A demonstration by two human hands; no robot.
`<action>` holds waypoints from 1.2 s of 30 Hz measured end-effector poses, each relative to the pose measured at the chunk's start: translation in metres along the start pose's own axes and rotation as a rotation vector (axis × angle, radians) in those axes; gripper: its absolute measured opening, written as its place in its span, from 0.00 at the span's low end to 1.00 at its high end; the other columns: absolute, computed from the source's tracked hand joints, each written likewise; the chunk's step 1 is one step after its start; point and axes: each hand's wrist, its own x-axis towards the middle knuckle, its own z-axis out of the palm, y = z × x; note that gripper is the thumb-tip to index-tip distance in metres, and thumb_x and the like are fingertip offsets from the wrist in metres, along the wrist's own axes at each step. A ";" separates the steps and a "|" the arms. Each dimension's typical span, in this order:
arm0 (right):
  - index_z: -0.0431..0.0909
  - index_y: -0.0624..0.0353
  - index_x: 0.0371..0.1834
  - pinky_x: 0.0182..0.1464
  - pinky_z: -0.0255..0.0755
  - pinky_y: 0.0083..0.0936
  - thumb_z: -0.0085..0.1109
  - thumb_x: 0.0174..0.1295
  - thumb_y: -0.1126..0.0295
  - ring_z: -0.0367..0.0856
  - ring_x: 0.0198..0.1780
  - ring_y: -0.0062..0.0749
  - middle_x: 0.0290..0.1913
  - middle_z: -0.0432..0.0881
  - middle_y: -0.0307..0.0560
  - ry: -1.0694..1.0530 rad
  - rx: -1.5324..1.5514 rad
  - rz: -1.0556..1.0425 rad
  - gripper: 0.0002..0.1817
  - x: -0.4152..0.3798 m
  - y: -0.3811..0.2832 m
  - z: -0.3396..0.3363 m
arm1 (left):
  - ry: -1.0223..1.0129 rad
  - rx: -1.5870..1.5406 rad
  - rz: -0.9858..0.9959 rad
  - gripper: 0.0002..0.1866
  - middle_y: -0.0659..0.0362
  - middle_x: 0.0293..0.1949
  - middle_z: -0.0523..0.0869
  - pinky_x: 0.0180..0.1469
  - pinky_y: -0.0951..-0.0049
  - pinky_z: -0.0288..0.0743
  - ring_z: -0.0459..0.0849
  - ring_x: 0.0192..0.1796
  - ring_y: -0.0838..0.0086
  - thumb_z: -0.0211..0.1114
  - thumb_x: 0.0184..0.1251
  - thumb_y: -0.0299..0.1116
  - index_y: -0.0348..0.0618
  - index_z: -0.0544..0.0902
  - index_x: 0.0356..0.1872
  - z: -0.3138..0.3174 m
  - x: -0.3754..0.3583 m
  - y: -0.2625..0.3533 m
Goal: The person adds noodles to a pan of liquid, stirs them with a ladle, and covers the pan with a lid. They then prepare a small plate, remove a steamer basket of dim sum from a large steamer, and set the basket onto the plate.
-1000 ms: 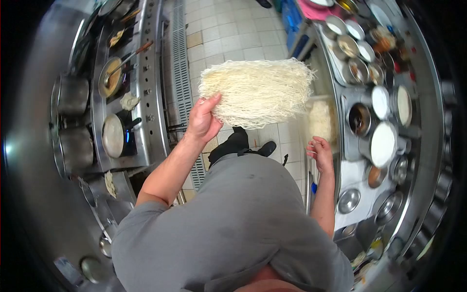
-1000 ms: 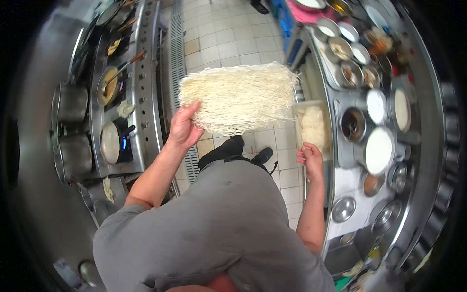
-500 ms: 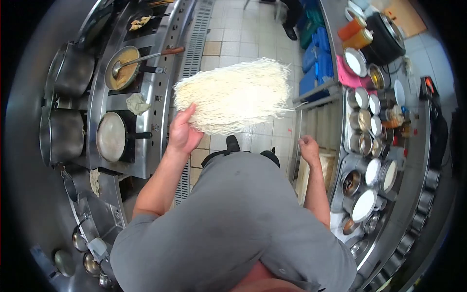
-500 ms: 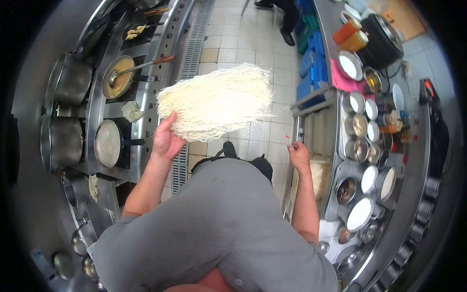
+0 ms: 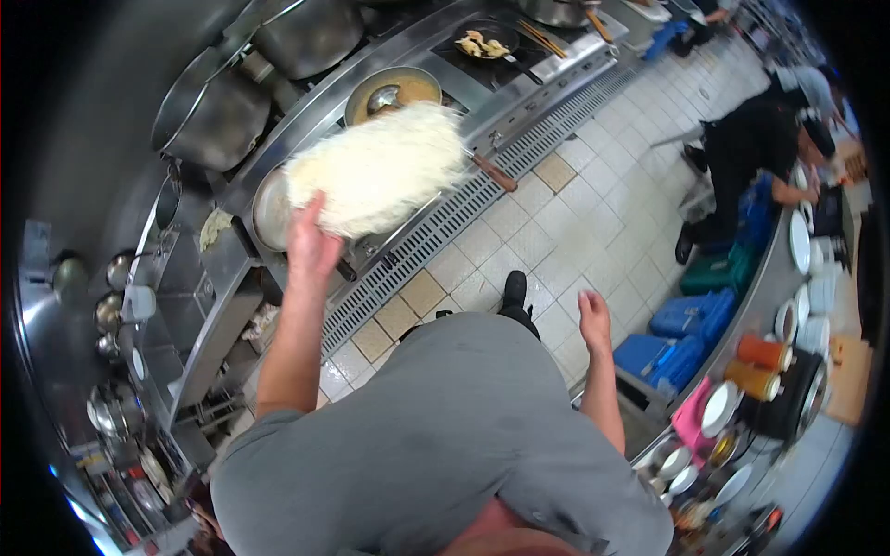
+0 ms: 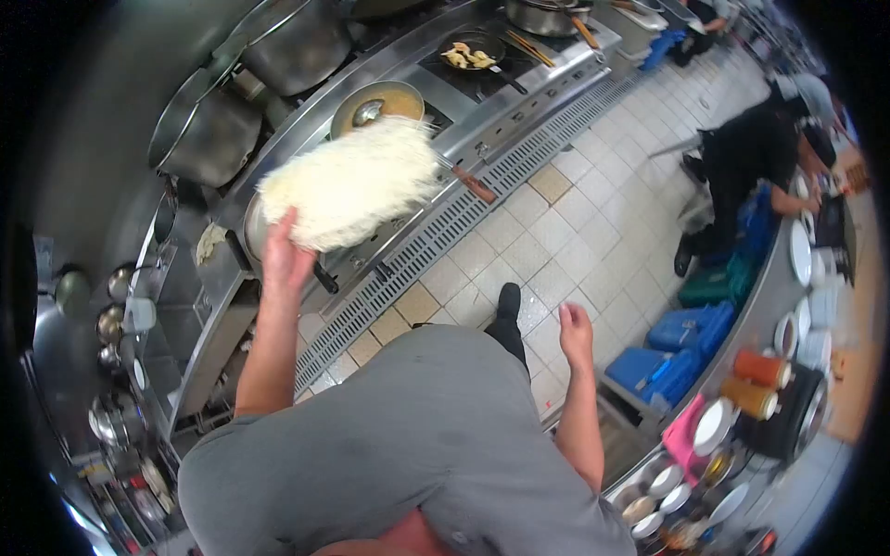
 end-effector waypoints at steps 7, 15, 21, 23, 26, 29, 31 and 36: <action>0.65 0.62 0.72 0.68 0.68 0.43 0.70 0.59 0.57 0.73 0.67 0.57 0.67 0.73 0.64 -0.273 -0.426 -0.790 0.40 0.159 -0.268 0.079 | 0.313 0.234 0.407 0.20 0.51 0.62 0.80 0.65 0.55 0.76 0.80 0.63 0.58 0.56 0.74 0.24 0.36 0.71 0.65 -0.033 0.125 0.027; 0.64 0.60 0.73 0.64 0.70 0.46 0.55 0.60 0.73 0.76 0.62 0.59 0.61 0.76 0.69 -0.505 -0.590 -0.585 0.33 0.253 -0.319 0.160 | 0.470 0.259 0.301 0.17 0.52 0.56 0.84 0.55 0.60 0.82 0.85 0.56 0.61 0.58 0.73 0.24 0.37 0.75 0.61 -0.043 0.214 0.005; 0.74 0.66 0.62 0.43 0.77 0.42 0.52 0.61 0.75 0.85 0.38 0.49 0.36 0.83 0.61 -0.721 -0.330 -0.449 0.23 0.251 -0.365 0.110 | 0.552 0.400 0.303 0.14 0.51 0.49 0.86 0.50 0.66 0.81 0.87 0.48 0.66 0.61 0.69 0.21 0.34 0.78 0.54 -0.071 0.253 -0.003; 0.74 0.64 0.62 0.33 0.75 0.32 0.51 0.62 0.75 0.80 0.27 0.34 0.30 0.80 0.48 -0.753 -0.270 -0.365 0.23 0.264 -0.364 0.103 | 0.603 0.424 0.283 0.14 0.51 0.49 0.86 0.50 0.67 0.81 0.87 0.48 0.67 0.61 0.68 0.21 0.34 0.78 0.54 -0.070 0.258 -0.003; 0.72 0.68 0.62 0.27 0.72 0.25 0.50 0.63 0.75 0.75 0.25 0.23 0.29 0.76 0.41 -0.883 -0.123 -0.207 0.23 0.275 -0.375 0.094 | 0.668 0.516 0.266 0.14 0.51 0.48 0.87 0.49 0.67 0.81 0.87 0.46 0.66 0.62 0.67 0.21 0.33 0.78 0.53 -0.070 0.272 -0.006; 0.70 0.68 0.56 0.24 0.71 0.24 0.50 0.64 0.75 0.75 0.25 0.23 0.33 0.76 0.43 -0.944 0.024 0.031 0.18 0.297 -0.372 0.090 | 0.689 0.477 0.223 0.14 0.51 0.48 0.86 0.48 0.65 0.81 0.87 0.46 0.64 0.61 0.67 0.20 0.33 0.78 0.53 -0.078 0.283 -0.020; 0.69 0.65 0.50 0.22 0.69 0.23 0.50 0.66 0.74 0.73 0.23 0.22 0.33 0.74 0.42 -1.126 0.316 0.234 0.11 0.314 -0.369 0.088 | 0.673 0.380 0.194 0.15 0.51 0.47 0.86 0.48 0.64 0.82 0.87 0.46 0.63 0.60 0.67 0.20 0.33 0.78 0.54 -0.072 0.282 -0.031; 0.72 0.65 0.52 0.23 0.70 0.21 0.55 0.65 0.75 0.72 0.21 0.20 0.22 0.73 0.39 -1.168 0.295 0.220 0.14 0.329 -0.393 0.065 | 0.573 0.226 0.148 0.15 0.51 0.47 0.86 0.47 0.60 0.84 0.88 0.46 0.60 0.60 0.68 0.21 0.33 0.77 0.55 -0.055 0.288 -0.040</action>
